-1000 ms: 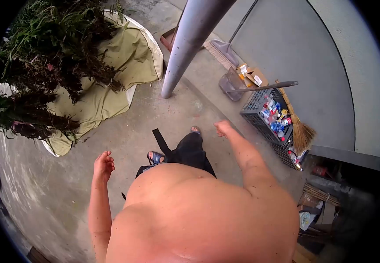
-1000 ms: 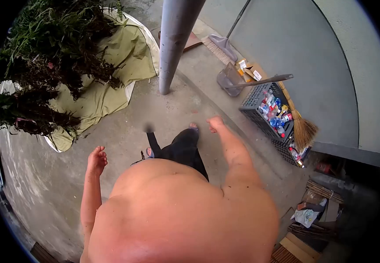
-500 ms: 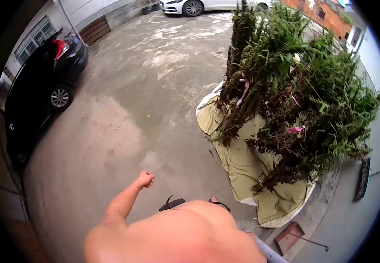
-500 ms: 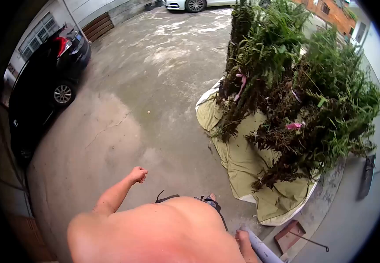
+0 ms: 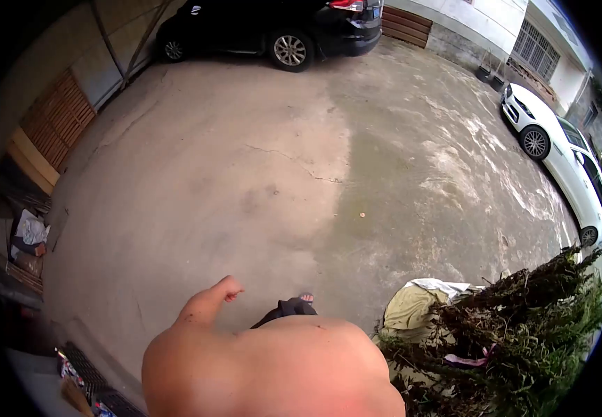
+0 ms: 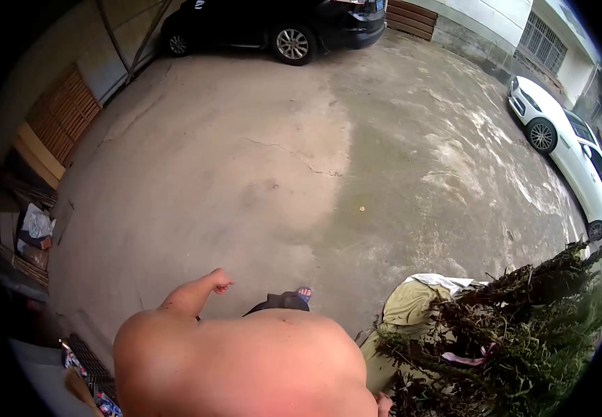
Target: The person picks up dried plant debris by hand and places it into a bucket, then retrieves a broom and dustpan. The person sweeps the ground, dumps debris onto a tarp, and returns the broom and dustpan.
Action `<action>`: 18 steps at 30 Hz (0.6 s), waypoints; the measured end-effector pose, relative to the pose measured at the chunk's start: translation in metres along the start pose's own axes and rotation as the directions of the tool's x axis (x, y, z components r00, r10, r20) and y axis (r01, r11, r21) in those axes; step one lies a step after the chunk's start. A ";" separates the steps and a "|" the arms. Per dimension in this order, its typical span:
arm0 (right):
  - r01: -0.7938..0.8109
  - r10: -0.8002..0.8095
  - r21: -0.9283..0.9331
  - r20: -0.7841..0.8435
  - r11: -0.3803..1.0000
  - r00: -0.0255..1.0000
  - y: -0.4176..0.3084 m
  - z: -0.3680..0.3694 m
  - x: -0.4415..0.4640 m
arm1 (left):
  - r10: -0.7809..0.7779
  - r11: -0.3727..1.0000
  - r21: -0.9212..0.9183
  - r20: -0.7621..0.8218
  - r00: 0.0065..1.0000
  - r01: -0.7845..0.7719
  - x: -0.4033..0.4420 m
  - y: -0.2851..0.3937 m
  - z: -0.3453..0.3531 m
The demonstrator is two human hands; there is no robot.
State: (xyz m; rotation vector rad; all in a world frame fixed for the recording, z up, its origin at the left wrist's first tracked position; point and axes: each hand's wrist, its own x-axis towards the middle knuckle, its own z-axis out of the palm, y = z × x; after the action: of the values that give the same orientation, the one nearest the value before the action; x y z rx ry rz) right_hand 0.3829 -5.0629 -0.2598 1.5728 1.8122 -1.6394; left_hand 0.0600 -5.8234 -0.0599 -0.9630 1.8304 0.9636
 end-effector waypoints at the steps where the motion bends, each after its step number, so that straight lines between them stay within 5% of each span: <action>1: -0.081 0.086 -0.076 0.063 0.994 0.994 -0.090 0.051 -0.022 | 0.079 0.996 -0.040 -0.009 0.997 -0.079 0.006 0.045 -0.004; 5: -0.096 0.135 -0.208 0.187 0.974 0.973 -0.262 0.133 -0.037 | 0.292 0.956 -0.030 -0.015 0.956 -0.292 0.025 0.190 -0.009; 10: -0.031 0.101 -0.233 0.298 0.972 0.949 -0.338 0.128 0.018 | 0.421 0.891 -0.133 -0.113 0.900 -0.434 0.047 0.355 0.006; 13: 0.033 0.011 -0.134 0.316 0.990 0.949 -0.344 0.107 0.057 | 0.357 0.920 -0.148 -0.071 0.931 -0.364 0.064 0.425 0.036; 17: -0.175 0.204 -0.117 0.318 0.978 0.926 -0.508 0.099 0.091 | 0.212 0.943 -0.250 -0.053 0.976 -0.219 0.078 0.458 0.083; 18: -0.237 0.168 0.156 0.361 0.959 0.917 -0.519 0.094 0.128 | 0.147 0.963 -0.228 -0.012 0.989 -0.146 0.073 0.466 0.093</action>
State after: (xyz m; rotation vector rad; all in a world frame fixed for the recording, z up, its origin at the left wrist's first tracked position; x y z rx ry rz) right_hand -0.1244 -4.9657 -0.0932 1.3821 1.2989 -1.8963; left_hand -0.3466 -5.5673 -0.0471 -0.9698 1.8340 1.2898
